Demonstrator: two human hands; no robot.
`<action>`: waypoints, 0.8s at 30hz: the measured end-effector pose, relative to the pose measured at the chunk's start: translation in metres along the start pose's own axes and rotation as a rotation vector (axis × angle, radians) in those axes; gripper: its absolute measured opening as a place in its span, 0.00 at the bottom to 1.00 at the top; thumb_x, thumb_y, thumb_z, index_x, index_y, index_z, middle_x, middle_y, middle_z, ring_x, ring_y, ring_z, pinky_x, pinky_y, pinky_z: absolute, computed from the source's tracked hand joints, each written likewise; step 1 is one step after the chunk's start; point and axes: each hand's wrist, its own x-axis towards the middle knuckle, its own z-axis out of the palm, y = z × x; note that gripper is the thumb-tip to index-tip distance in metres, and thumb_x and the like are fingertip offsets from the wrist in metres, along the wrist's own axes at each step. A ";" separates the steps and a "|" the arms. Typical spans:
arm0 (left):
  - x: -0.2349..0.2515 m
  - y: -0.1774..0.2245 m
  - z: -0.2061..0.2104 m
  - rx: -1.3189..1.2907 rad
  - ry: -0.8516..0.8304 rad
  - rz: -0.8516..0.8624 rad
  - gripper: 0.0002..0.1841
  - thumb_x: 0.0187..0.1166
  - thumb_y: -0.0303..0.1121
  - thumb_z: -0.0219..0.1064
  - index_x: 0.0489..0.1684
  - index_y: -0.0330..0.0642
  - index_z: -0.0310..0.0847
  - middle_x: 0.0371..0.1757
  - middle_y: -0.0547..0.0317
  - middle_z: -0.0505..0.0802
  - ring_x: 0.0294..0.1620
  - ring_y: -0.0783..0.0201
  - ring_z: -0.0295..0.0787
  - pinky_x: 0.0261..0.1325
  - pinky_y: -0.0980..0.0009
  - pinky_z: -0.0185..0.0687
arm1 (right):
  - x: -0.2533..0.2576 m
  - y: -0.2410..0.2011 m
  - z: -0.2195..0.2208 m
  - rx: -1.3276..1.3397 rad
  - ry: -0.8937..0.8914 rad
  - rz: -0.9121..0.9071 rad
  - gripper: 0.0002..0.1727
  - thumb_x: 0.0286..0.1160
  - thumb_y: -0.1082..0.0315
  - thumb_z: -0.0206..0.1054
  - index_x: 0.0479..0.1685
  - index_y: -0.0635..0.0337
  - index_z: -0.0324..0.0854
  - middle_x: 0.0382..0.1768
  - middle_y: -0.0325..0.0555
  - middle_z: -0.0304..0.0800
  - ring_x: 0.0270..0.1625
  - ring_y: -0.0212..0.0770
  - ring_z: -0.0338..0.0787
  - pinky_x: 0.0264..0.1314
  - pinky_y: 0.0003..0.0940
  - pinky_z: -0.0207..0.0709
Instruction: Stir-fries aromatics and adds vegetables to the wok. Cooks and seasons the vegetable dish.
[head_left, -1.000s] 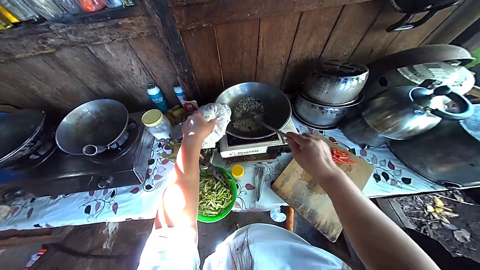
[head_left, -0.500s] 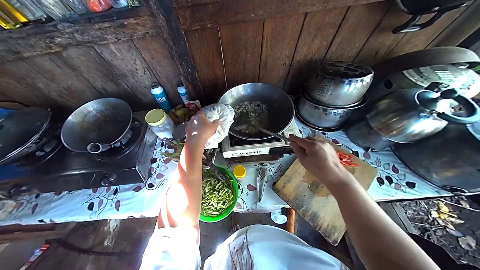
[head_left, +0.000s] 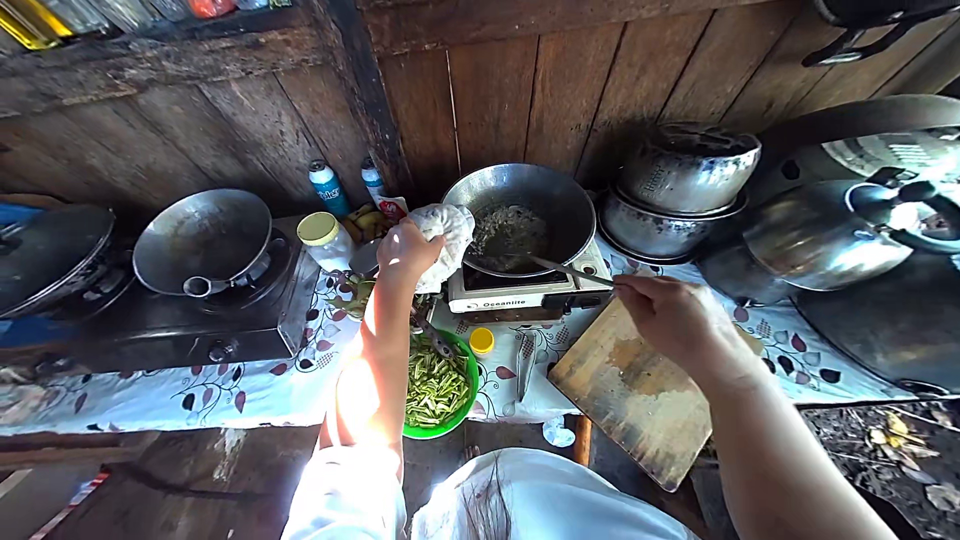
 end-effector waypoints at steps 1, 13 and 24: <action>0.000 0.000 0.000 -0.002 0.001 -0.003 0.37 0.81 0.55 0.69 0.74 0.28 0.72 0.66 0.29 0.86 0.71 0.35 0.83 0.71 0.36 0.74 | 0.003 0.000 -0.002 -0.010 0.012 0.008 0.15 0.90 0.66 0.60 0.55 0.64 0.92 0.42 0.65 0.94 0.47 0.69 0.93 0.48 0.72 0.80; 0.000 0.000 0.001 0.005 0.007 -0.009 0.36 0.81 0.55 0.69 0.73 0.29 0.73 0.66 0.30 0.87 0.70 0.36 0.84 0.70 0.36 0.76 | -0.007 0.008 -0.007 -0.045 0.034 -0.027 0.15 0.89 0.66 0.62 0.56 0.63 0.92 0.41 0.65 0.94 0.44 0.69 0.94 0.45 0.72 0.81; 0.001 -0.002 0.001 0.001 0.011 0.016 0.37 0.81 0.55 0.69 0.74 0.26 0.73 0.65 0.27 0.86 0.71 0.33 0.83 0.71 0.34 0.74 | 0.002 0.004 0.010 -0.001 0.018 -0.016 0.16 0.90 0.65 0.60 0.61 0.62 0.91 0.45 0.65 0.94 0.48 0.68 0.93 0.49 0.71 0.81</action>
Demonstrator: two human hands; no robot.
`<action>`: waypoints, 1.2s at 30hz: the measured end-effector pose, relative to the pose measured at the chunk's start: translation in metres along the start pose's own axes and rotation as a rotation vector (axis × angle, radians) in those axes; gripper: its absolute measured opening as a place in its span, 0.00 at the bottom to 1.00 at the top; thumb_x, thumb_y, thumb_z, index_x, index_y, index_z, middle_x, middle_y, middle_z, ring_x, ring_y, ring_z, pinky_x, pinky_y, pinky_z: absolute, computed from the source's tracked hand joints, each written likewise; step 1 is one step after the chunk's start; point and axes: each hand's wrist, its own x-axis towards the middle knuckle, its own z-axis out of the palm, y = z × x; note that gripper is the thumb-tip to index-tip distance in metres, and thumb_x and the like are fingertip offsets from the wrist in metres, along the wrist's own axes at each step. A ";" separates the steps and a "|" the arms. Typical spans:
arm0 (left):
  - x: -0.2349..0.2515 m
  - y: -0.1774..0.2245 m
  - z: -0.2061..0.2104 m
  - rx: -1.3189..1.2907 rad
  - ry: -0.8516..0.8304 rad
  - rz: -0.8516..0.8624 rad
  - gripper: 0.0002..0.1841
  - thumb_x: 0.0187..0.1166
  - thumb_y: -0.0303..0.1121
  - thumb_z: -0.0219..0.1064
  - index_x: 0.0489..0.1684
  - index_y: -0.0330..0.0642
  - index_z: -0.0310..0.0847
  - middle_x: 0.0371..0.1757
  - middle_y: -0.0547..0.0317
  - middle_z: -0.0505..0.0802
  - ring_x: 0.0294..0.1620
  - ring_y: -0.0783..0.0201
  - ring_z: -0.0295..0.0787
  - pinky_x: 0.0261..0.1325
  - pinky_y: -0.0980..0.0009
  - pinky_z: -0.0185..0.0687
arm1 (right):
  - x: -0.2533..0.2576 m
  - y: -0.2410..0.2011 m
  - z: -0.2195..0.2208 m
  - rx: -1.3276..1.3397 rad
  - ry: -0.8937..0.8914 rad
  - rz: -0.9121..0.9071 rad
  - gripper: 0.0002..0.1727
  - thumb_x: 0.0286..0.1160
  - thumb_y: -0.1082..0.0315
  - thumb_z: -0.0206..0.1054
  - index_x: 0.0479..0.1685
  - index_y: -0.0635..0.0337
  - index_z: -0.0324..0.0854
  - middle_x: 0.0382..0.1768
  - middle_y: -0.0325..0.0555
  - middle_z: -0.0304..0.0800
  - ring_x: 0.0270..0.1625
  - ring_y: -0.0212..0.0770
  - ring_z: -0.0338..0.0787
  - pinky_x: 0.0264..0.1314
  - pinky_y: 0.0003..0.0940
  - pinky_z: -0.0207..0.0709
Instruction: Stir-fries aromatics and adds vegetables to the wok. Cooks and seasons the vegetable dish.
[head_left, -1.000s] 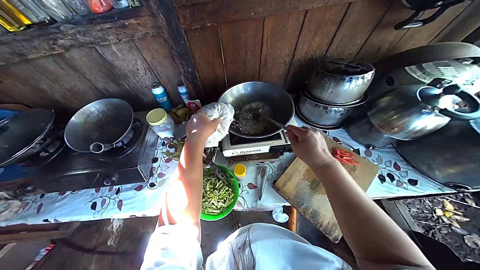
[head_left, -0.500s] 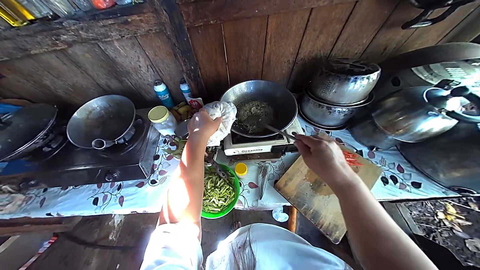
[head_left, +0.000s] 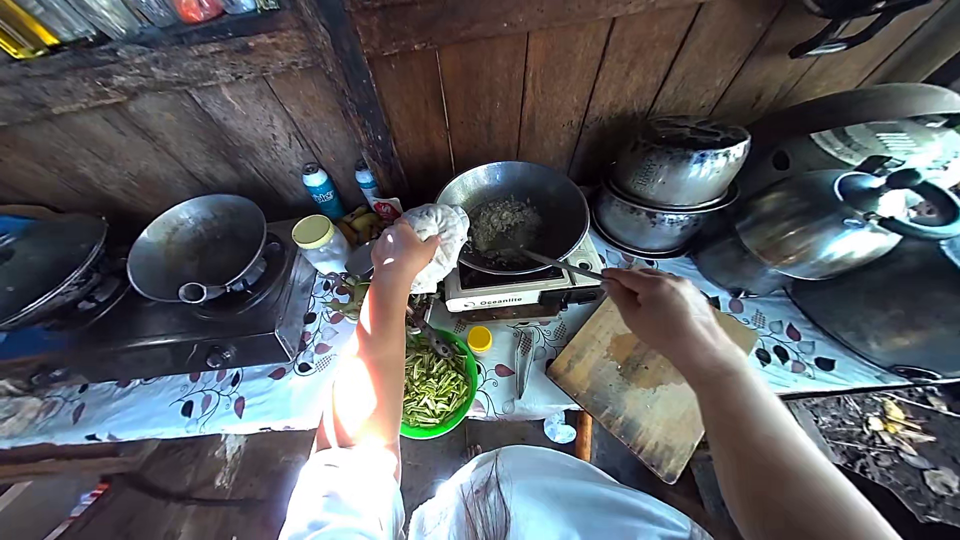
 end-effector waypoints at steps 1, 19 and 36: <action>0.000 0.000 0.000 -0.008 0.001 -0.006 0.38 0.80 0.55 0.69 0.74 0.27 0.72 0.66 0.27 0.86 0.71 0.33 0.83 0.71 0.34 0.74 | 0.000 0.000 -0.007 -0.020 0.008 -0.008 0.15 0.90 0.65 0.60 0.59 0.62 0.91 0.43 0.65 0.94 0.47 0.69 0.94 0.48 0.71 0.81; 0.000 0.004 -0.002 0.023 -0.014 -0.002 0.36 0.82 0.54 0.68 0.73 0.28 0.73 0.65 0.28 0.87 0.71 0.33 0.83 0.70 0.34 0.74 | 0.057 -0.021 0.050 0.029 -0.022 0.156 0.19 0.93 0.61 0.56 0.64 0.65 0.86 0.51 0.70 0.91 0.54 0.72 0.91 0.54 0.70 0.80; 0.001 0.000 0.000 0.017 0.002 0.024 0.37 0.81 0.55 0.70 0.72 0.26 0.74 0.65 0.25 0.86 0.70 0.31 0.83 0.69 0.32 0.74 | 0.008 -0.030 0.031 -0.016 -0.060 0.106 0.18 0.91 0.63 0.59 0.68 0.61 0.86 0.47 0.67 0.91 0.47 0.69 0.92 0.45 0.67 0.82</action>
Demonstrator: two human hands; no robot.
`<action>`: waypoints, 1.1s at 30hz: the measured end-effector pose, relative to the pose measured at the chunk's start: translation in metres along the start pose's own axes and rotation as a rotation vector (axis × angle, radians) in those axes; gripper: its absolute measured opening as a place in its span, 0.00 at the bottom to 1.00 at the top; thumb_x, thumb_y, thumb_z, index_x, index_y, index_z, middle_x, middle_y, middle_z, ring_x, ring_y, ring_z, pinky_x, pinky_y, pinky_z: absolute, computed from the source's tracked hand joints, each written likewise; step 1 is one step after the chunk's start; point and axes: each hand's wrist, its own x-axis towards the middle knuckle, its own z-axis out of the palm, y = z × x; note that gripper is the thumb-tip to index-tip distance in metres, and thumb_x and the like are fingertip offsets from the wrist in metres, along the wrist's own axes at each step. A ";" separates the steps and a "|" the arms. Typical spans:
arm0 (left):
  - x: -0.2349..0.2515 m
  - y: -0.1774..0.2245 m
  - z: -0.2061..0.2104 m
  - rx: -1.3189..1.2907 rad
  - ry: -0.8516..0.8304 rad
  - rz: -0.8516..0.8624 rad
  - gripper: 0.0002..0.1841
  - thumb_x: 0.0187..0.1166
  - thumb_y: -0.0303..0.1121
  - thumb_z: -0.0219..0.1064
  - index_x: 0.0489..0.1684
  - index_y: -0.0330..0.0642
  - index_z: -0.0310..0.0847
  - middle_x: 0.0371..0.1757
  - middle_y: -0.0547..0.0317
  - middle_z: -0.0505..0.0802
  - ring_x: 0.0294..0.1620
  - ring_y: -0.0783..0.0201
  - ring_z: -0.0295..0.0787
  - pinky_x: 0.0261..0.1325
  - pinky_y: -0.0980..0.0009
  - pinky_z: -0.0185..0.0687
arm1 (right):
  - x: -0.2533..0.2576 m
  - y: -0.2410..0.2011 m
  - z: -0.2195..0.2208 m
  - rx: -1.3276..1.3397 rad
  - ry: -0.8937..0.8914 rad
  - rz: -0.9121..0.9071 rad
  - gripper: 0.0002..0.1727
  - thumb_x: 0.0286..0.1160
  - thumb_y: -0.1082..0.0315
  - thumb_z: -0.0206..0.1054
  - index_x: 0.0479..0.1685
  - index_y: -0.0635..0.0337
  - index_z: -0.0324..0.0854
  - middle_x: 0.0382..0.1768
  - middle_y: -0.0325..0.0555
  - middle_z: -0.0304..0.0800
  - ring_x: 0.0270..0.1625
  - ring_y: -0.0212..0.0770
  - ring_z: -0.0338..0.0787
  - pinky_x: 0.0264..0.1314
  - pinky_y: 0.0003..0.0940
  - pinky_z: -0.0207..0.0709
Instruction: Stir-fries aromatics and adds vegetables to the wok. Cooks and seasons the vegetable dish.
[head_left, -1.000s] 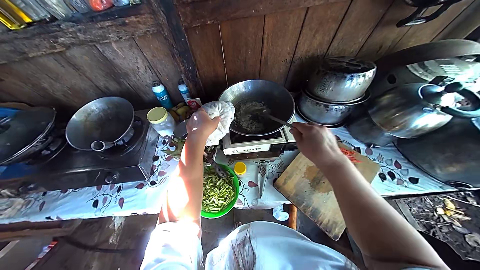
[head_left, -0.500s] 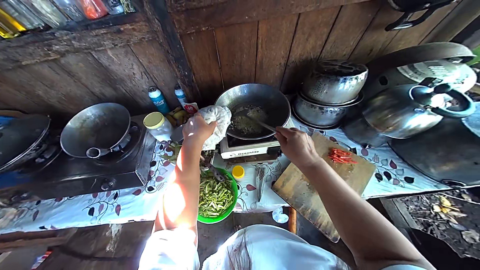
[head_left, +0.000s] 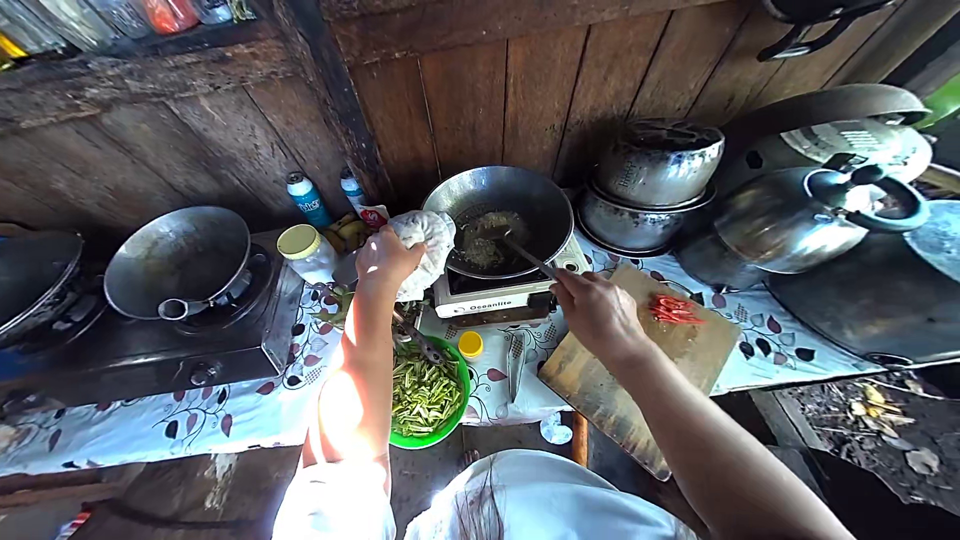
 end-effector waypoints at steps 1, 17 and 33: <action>0.000 0.000 -0.001 0.004 0.000 -0.001 0.37 0.81 0.55 0.69 0.72 0.26 0.74 0.65 0.25 0.86 0.70 0.31 0.83 0.69 0.32 0.74 | -0.005 -0.001 -0.001 0.003 0.010 -0.020 0.18 0.90 0.63 0.60 0.67 0.60 0.87 0.46 0.66 0.91 0.45 0.68 0.93 0.44 0.66 0.82; -0.002 0.001 -0.002 0.022 -0.022 -0.031 0.37 0.81 0.55 0.69 0.74 0.28 0.73 0.66 0.28 0.86 0.71 0.33 0.83 0.70 0.34 0.74 | -0.008 0.014 -0.016 0.019 0.037 -0.048 0.17 0.90 0.63 0.60 0.63 0.61 0.89 0.46 0.66 0.93 0.47 0.70 0.93 0.46 0.70 0.81; -0.003 0.003 -0.002 0.029 -0.011 -0.018 0.37 0.82 0.55 0.67 0.74 0.27 0.72 0.66 0.29 0.86 0.72 0.34 0.83 0.71 0.36 0.74 | -0.048 0.000 -0.052 -0.100 0.206 -0.216 0.16 0.85 0.63 0.61 0.55 0.61 0.93 0.32 0.59 0.91 0.30 0.62 0.92 0.27 0.60 0.80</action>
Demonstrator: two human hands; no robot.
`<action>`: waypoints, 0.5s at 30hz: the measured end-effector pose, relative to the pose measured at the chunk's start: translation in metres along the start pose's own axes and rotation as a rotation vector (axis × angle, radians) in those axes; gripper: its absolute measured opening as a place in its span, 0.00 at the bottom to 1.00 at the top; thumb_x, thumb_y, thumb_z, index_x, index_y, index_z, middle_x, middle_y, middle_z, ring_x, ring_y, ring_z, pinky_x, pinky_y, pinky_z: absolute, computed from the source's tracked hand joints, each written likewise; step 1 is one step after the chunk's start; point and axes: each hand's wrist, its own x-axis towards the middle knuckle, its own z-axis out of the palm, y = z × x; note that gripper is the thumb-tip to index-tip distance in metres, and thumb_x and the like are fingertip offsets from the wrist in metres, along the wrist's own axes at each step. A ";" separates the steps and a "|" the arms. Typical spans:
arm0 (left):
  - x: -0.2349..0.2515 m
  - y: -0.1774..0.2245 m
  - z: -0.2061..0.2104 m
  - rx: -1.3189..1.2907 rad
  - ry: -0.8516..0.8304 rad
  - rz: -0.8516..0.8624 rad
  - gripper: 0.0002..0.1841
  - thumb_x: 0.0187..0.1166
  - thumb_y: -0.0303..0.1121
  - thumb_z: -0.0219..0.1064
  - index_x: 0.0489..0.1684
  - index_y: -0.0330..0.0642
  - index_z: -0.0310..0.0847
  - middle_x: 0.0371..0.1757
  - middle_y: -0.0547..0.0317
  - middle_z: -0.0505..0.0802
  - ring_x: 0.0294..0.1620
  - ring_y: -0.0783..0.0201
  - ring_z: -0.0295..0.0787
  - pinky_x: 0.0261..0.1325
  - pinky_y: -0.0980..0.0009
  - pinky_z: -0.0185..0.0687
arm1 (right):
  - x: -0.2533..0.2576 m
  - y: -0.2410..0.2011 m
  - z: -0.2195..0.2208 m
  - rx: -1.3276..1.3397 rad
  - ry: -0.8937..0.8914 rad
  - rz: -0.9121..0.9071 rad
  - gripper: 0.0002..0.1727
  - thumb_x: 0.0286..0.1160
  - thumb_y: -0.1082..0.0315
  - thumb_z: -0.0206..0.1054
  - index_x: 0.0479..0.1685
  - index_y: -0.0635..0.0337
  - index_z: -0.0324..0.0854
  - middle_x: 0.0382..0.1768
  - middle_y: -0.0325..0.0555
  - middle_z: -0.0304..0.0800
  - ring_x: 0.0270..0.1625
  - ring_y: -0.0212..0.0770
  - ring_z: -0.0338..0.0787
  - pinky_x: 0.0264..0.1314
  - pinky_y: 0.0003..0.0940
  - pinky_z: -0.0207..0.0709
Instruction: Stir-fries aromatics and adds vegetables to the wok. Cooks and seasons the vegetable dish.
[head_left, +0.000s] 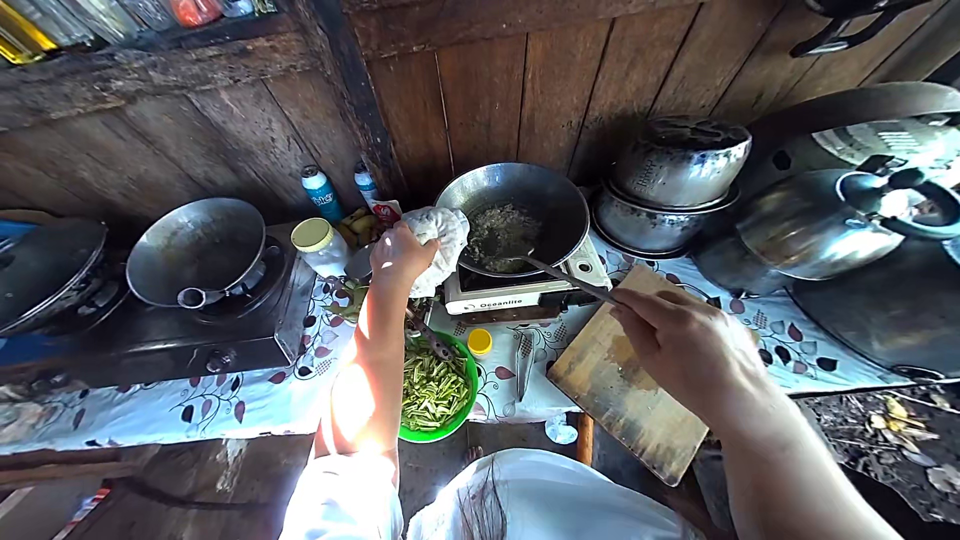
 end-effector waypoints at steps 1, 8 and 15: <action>0.000 0.000 0.001 -0.004 0.006 -0.002 0.37 0.83 0.56 0.66 0.73 0.27 0.73 0.66 0.28 0.87 0.71 0.34 0.83 0.71 0.36 0.75 | -0.003 -0.002 -0.004 -0.019 0.014 -0.005 0.16 0.84 0.64 0.61 0.53 0.62 0.93 0.30 0.58 0.90 0.28 0.61 0.91 0.26 0.59 0.80; -0.001 0.003 0.004 -0.021 0.035 -0.033 0.37 0.86 0.59 0.60 0.72 0.26 0.74 0.66 0.28 0.86 0.71 0.35 0.84 0.71 0.37 0.76 | 0.060 -0.018 0.049 -0.082 -0.579 0.400 0.20 0.91 0.68 0.53 0.77 0.60 0.76 0.64 0.65 0.85 0.60 0.67 0.90 0.55 0.65 0.82; -0.001 0.001 0.002 -0.003 0.007 -0.041 0.37 0.85 0.59 0.62 0.72 0.27 0.74 0.65 0.28 0.87 0.70 0.34 0.84 0.69 0.36 0.76 | 0.048 -0.033 0.022 -0.112 -0.502 0.353 0.20 0.88 0.69 0.57 0.75 0.57 0.76 0.55 0.66 0.87 0.51 0.66 0.92 0.46 0.61 0.83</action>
